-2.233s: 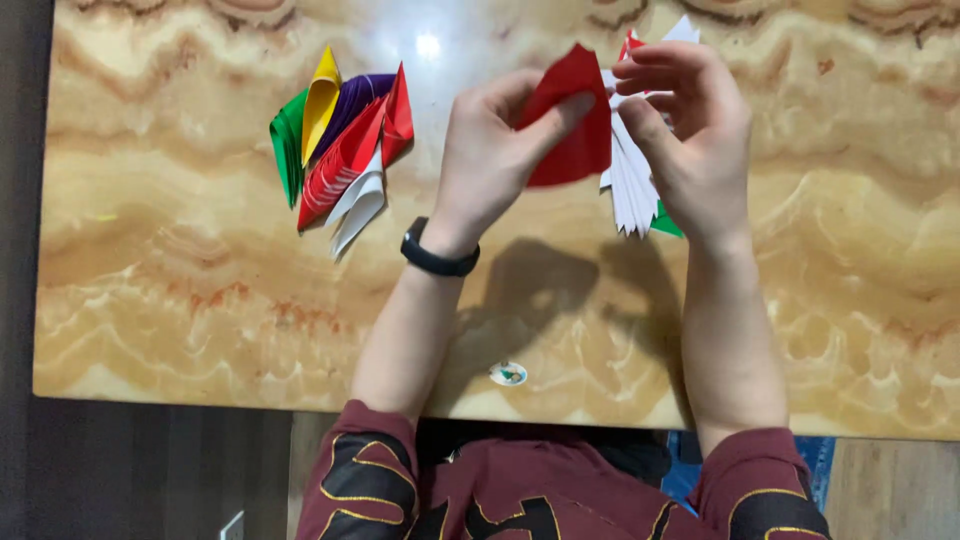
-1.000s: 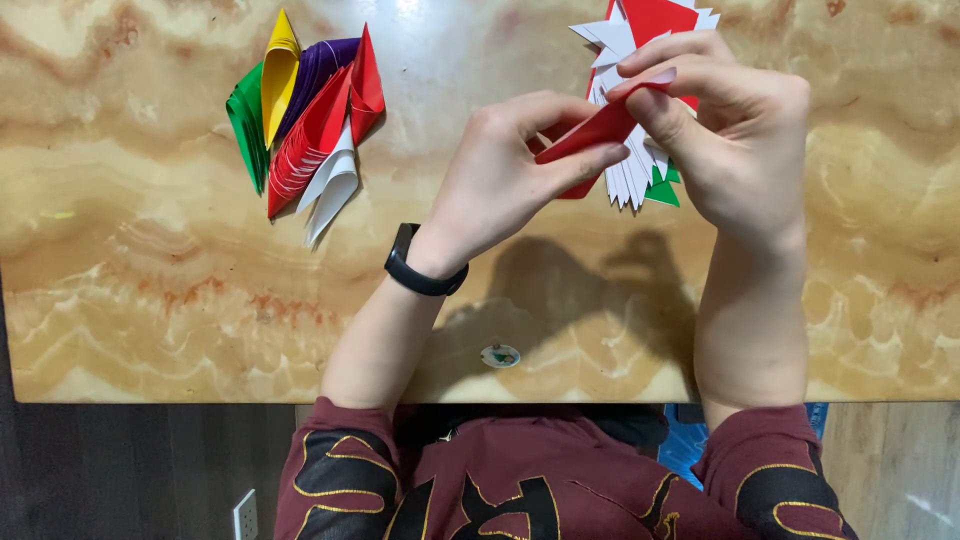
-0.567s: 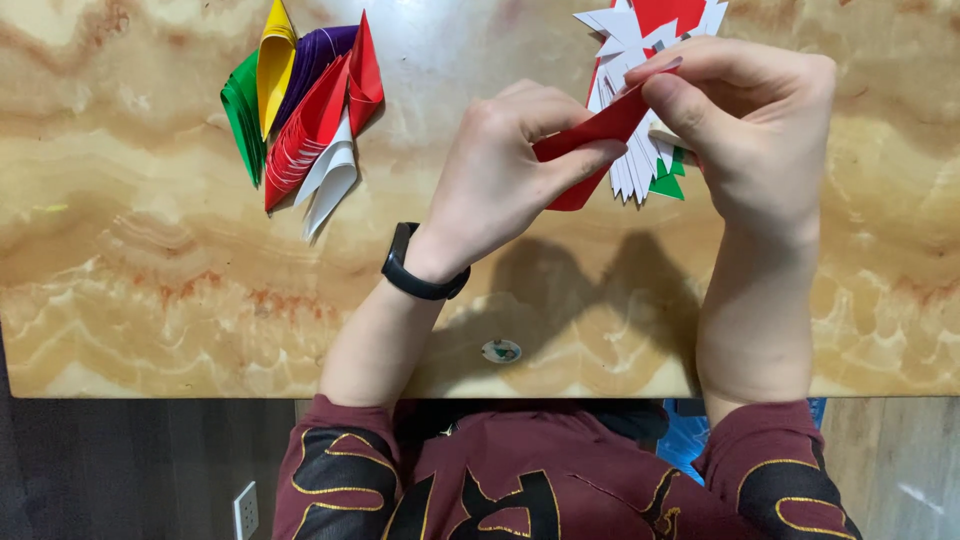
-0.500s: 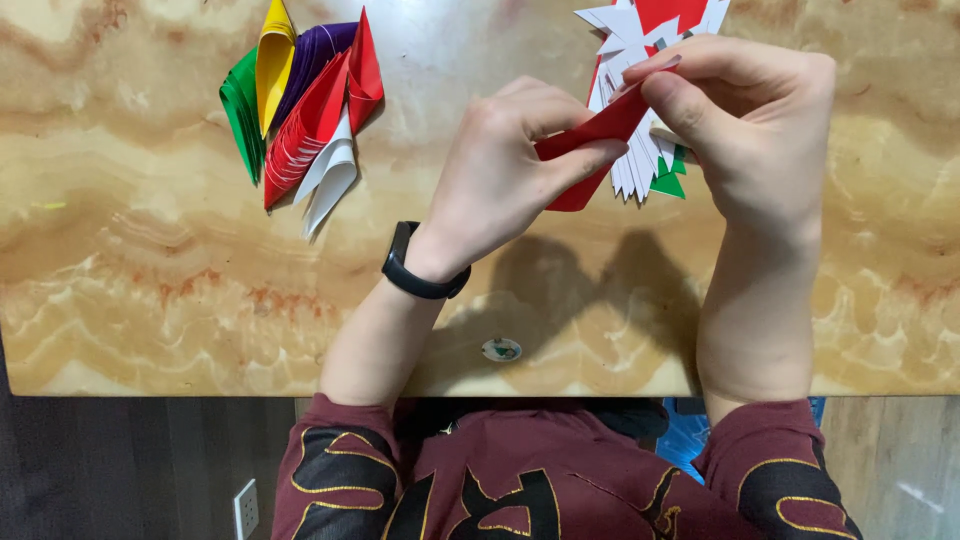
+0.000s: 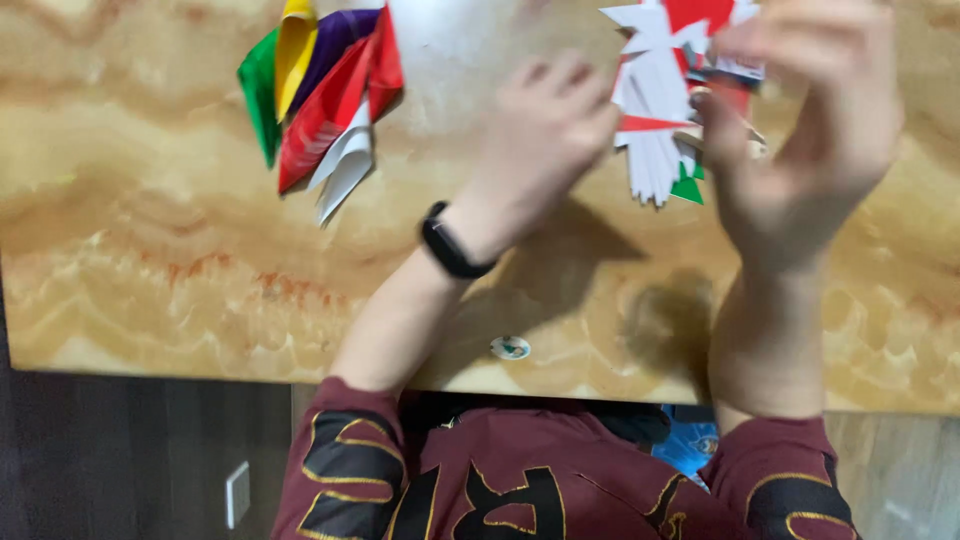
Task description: Folding and stapling pieces of colored paper to create decorative elements.
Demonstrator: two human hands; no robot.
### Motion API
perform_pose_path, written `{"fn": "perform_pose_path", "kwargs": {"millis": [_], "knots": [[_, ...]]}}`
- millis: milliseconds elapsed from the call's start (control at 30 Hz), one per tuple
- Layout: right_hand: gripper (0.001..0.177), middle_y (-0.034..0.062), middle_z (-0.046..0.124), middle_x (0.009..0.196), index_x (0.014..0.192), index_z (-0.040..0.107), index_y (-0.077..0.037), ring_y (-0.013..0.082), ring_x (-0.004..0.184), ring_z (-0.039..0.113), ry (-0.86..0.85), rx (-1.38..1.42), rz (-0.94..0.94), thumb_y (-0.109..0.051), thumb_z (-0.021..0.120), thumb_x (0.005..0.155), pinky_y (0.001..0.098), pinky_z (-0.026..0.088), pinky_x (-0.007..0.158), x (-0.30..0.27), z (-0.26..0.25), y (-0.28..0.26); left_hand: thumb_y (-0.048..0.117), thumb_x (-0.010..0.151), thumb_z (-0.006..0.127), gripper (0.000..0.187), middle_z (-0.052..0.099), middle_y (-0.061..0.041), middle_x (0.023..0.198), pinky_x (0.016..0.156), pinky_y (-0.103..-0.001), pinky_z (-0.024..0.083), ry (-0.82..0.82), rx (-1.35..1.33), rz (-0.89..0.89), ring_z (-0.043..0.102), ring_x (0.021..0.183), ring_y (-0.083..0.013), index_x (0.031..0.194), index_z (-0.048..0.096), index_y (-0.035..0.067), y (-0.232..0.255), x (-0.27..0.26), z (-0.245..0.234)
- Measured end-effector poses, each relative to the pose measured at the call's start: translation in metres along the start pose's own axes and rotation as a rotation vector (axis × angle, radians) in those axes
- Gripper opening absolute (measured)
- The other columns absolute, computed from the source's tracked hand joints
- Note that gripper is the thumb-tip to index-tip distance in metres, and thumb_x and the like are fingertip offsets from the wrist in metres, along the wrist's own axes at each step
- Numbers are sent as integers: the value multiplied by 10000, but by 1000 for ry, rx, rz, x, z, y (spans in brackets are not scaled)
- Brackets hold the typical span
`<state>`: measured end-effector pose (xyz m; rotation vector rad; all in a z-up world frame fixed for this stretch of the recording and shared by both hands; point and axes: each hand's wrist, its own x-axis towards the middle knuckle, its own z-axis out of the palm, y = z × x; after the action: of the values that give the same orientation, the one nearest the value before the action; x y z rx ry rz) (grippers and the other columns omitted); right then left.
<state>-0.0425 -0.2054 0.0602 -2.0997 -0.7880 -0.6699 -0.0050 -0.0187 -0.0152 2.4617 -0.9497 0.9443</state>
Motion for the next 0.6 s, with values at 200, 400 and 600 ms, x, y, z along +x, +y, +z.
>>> {"fn": "perform_pose_path", "kwargs": {"millis": [200,400,600], "knots": [[470,179,621,1373,1270,747,-103,349,1223,549,-583,-59,-373,-403,804,912,529,343,1103,2,45,-43,195,884,618,89,604,-82,971,890,-363,437,-43,-166,58,552,881,-257,872,649,113,15,-21,112],[486,205,625,1330,1243,770,-101,382,1214,524,-610,1,-367,-371,849,847,606,335,1159,-2,48,-43,262,891,653,187,693,-33,896,893,-445,379,-164,-35,91,463,993,-258,734,690,168,23,-13,93],[464,162,619,1375,1227,801,-165,357,1246,528,-627,-45,-371,-456,815,866,591,290,1178,-6,54,-48,170,767,724,128,649,-64,763,788,-432,394,-126,62,122,477,867,-256,644,690,152,20,-7,81]]}}
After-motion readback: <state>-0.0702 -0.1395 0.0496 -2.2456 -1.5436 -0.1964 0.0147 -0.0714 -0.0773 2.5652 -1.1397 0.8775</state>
